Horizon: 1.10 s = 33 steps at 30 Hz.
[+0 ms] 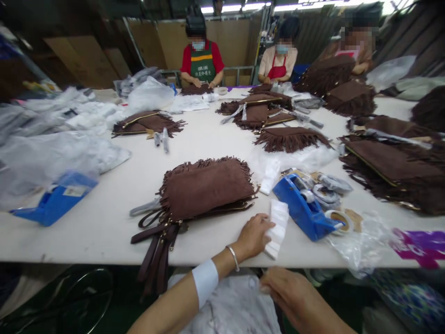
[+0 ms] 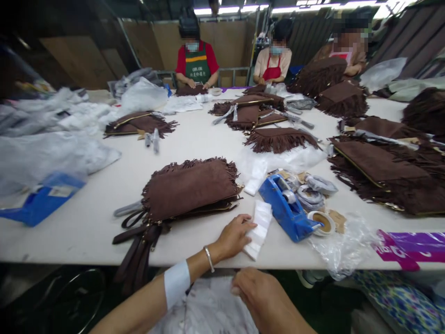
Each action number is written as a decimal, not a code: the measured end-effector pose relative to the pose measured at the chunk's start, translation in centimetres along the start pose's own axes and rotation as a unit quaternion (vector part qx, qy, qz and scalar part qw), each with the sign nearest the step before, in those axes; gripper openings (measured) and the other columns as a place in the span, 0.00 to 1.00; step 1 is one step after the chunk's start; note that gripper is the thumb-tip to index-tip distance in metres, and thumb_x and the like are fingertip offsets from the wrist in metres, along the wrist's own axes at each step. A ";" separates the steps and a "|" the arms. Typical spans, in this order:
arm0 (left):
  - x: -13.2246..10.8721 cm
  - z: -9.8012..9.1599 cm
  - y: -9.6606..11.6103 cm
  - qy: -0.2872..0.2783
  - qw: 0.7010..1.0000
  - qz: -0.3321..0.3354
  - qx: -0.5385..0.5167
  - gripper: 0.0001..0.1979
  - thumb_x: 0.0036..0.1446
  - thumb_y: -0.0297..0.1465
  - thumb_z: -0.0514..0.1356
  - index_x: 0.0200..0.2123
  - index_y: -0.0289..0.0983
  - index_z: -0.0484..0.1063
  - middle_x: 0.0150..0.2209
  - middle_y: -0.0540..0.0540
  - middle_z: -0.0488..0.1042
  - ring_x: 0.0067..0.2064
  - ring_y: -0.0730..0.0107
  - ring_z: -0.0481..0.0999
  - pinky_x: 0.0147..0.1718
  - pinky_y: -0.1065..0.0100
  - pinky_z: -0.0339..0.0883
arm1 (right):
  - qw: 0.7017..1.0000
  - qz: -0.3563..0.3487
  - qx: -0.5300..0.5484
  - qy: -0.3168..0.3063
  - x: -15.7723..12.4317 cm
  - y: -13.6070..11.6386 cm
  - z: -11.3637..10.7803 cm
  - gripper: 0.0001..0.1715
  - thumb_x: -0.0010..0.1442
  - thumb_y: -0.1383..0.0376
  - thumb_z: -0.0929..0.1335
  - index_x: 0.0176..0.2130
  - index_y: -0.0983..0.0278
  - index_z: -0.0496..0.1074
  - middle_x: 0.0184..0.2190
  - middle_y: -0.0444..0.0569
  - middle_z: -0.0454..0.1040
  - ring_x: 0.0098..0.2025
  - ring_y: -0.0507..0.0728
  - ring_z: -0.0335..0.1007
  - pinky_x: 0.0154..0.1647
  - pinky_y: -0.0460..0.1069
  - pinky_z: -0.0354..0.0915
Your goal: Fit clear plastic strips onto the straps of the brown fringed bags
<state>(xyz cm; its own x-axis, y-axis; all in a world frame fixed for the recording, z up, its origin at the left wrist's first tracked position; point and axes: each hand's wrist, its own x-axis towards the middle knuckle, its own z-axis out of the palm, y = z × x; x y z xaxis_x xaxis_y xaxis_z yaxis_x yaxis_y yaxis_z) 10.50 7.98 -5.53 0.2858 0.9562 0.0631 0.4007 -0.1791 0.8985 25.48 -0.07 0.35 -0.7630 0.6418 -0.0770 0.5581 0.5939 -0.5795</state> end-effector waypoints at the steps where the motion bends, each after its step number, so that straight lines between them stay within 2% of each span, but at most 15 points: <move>1: -0.7 -1.0 0.3 0.018 0.997 -0.020 -0.073 0.18 0.54 0.28 0.59 0.49 0.38 0.72 0.56 0.40 0.66 0.54 0.58 0.68 0.54 0.58 0.61 | 0.999 0.014 0.041 0.003 0.5 -0.3 -0.4 0.10 0.66 0.66 0.60 0.34 0.59 0.68 0.29 0.46 0.73 0.31 0.55 0.69 0.32 0.47 0.62; 3: -2.8 -3.4 1.1 0.041 0.972 -0.079 -0.216 0.16 0.61 0.36 0.54 0.48 0.36 0.73 0.52 0.39 0.71 0.51 0.61 0.70 0.51 0.60 0.63 | 0.994 0.035 0.097 0.022 2.0 -0.6 -0.9 0.11 0.67 0.63 0.59 0.34 0.58 0.67 0.29 0.46 0.73 0.32 0.55 0.70 0.32 0.47 0.62; 5: -5.8 -5.8 1.7 0.008 0.934 -0.159 -0.319 0.23 0.62 0.45 0.50 0.45 0.34 0.74 0.44 0.39 0.76 0.44 0.62 0.75 0.45 0.62 0.67 | 0.991 0.039 0.124 0.040 4.1 -0.9 -0.9 0.12 0.67 0.61 0.59 0.35 0.58 0.68 0.30 0.47 0.73 0.33 0.56 0.70 0.33 0.48 0.62; 6: -7.5 -6.8 1.7 -0.019 0.914 -0.204 -0.349 0.25 0.60 0.48 0.51 0.43 0.33 0.74 0.39 0.40 0.77 0.39 0.63 0.76 0.39 0.63 0.68 | 0.990 0.037 0.129 0.045 5.4 -1.2 -0.7 0.13 0.67 0.61 0.58 0.35 0.59 0.68 0.30 0.47 0.73 0.33 0.56 0.70 0.33 0.48 0.62; 8: -10.6 -8.6 1.4 -0.020 0.885 -0.272 -0.377 0.23 0.51 0.48 0.62 0.38 0.33 0.73 0.30 0.44 0.77 0.30 0.66 0.75 0.29 0.67 0.65 | 0.990 0.028 0.128 0.048 7.9 -1.9 0.0 0.13 0.67 0.62 0.58 0.35 0.60 0.69 0.30 0.47 0.73 0.33 0.56 0.69 0.33 0.48 0.61; 10: -13.0 -9.9 0.5 0.048 0.877 -0.304 -0.369 0.22 0.41 0.43 0.70 0.32 0.33 0.70 0.25 0.49 0.74 0.24 0.71 0.71 0.24 0.71 0.60 | 0.989 0.008 0.140 0.041 10.3 -3.0 1.1 0.12 0.66 0.65 0.59 0.35 0.60 0.69 0.30 0.46 0.73 0.33 0.56 0.69 0.34 0.47 0.60; 13: -15.2 -11.4 -0.8 0.156 0.880 -0.307 -0.327 0.19 0.39 0.40 0.71 0.24 0.34 0.67 0.20 0.52 0.70 0.22 0.76 0.65 0.22 0.73 0.55 | 0.973 -0.008 0.228 0.027 13.2 -4.6 2.9 0.09 0.64 0.65 0.61 0.40 0.60 0.70 0.30 0.44 0.73 0.32 0.54 0.68 0.33 0.46 0.59; 15: -16.1 -12.3 -1.5 0.188 0.886 -0.302 -0.297 0.18 0.42 0.41 0.69 0.23 0.34 0.67 0.20 0.52 0.69 0.22 0.76 0.64 0.22 0.73 0.54 | 0.954 0.004 0.300 0.012 14.5 -5.2 4.2 0.10 0.62 0.63 0.64 0.44 0.60 0.69 0.30 0.42 0.73 0.31 0.52 0.66 0.31 0.45 0.59; 17: -17.0 -13.1 -2.0 0.206 0.894 -0.291 -0.270 0.17 0.45 0.40 0.68 0.23 0.34 0.67 0.20 0.52 0.68 0.22 0.76 0.64 0.22 0.72 0.53 | 0.940 0.020 0.342 -0.003 15.5 -5.6 5.4 0.09 0.60 0.62 0.67 0.41 0.61 0.71 0.29 0.42 0.71 0.30 0.52 0.65 0.30 0.44 0.59; 20: -18.3 -13.8 -2.6 0.221 0.905 -0.280 -0.233 0.13 0.49 0.37 0.64 0.22 0.35 0.67 0.20 0.52 0.68 0.23 0.74 0.65 0.23 0.71 0.54 | 0.936 0.049 0.348 -0.003 16.7 -6.0 7.0 0.09 0.59 0.60 0.67 0.30 0.63 0.71 0.24 0.41 0.68 0.28 0.51 0.62 0.28 0.44 0.57; 22: -19.0 -14.2 -2.9 0.218 0.909 -0.282 -0.217 0.12 0.51 0.35 0.61 0.22 0.36 0.66 0.19 0.51 0.69 0.22 0.73 0.66 0.23 0.71 0.54 | 0.938 0.065 0.340 0.004 17.1 -6.3 7.8 0.12 0.59 0.59 0.67 0.27 0.64 0.70 0.21 0.40 0.67 0.26 0.51 0.61 0.27 0.44 0.56; 25: -19.9 -14.7 -3.3 0.199 0.903 -0.285 -0.252 0.11 0.53 0.36 0.60 0.24 0.36 0.67 0.21 0.49 0.72 0.23 0.72 0.68 0.24 0.71 0.56 | 0.939 0.086 0.332 0.006 17.5 -7.0 8.6 0.14 0.58 0.58 0.68 0.26 0.64 0.69 0.20 0.40 0.67 0.25 0.50 0.61 0.26 0.44 0.55; 28: -20.4 -14.9 -4.2 0.186 0.882 -0.290 -0.321 0.10 0.47 0.35 0.64 0.28 0.36 0.68 0.24 0.49 0.74 0.25 0.70 0.70 0.25 0.70 0.58 | 0.939 0.101 0.329 0.007 17.6 -7.4 9.2 0.15 0.58 0.57 0.68 0.25 0.64 0.68 0.21 0.40 0.67 0.25 0.51 0.62 0.27 0.44 0.56; 31: -20.9 -14.9 -5.3 0.197 0.874 -0.296 -0.332 0.11 0.45 0.34 0.66 0.24 0.36 0.66 0.20 0.50 0.72 0.22 0.71 0.67 0.23 0.71 0.56 | 0.931 0.103 0.349 -0.011 18.0 -7.3 9.4 0.15 0.58 0.56 0.68 0.26 0.63 0.69 0.21 0.41 0.67 0.25 0.51 0.62 0.26 0.44 0.57; 33: -21.1 -15.0 -5.8 0.205 0.880 -0.295 -0.312 0.11 0.47 0.34 0.64 0.21 0.36 0.65 0.19 0.50 0.71 0.22 0.72 0.66 0.24 0.70 0.55 | 0.932 0.114 0.345 0.008 18.6 -7.0 9.3 0.13 0.59 0.56 0.66 0.32 0.63 0.72 0.22 0.42 0.69 0.24 0.52 0.64 0.26 0.45 0.59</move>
<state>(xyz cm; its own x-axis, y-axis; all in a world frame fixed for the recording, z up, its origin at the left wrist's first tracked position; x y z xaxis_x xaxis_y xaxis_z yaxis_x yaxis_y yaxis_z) -10.87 -7.66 -5.57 -0.2018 0.8662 -0.4570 -0.2177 0.4153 0.8833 4.38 3.22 -4.56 -0.6425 0.7232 -0.2535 0.3587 -0.0085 -0.9334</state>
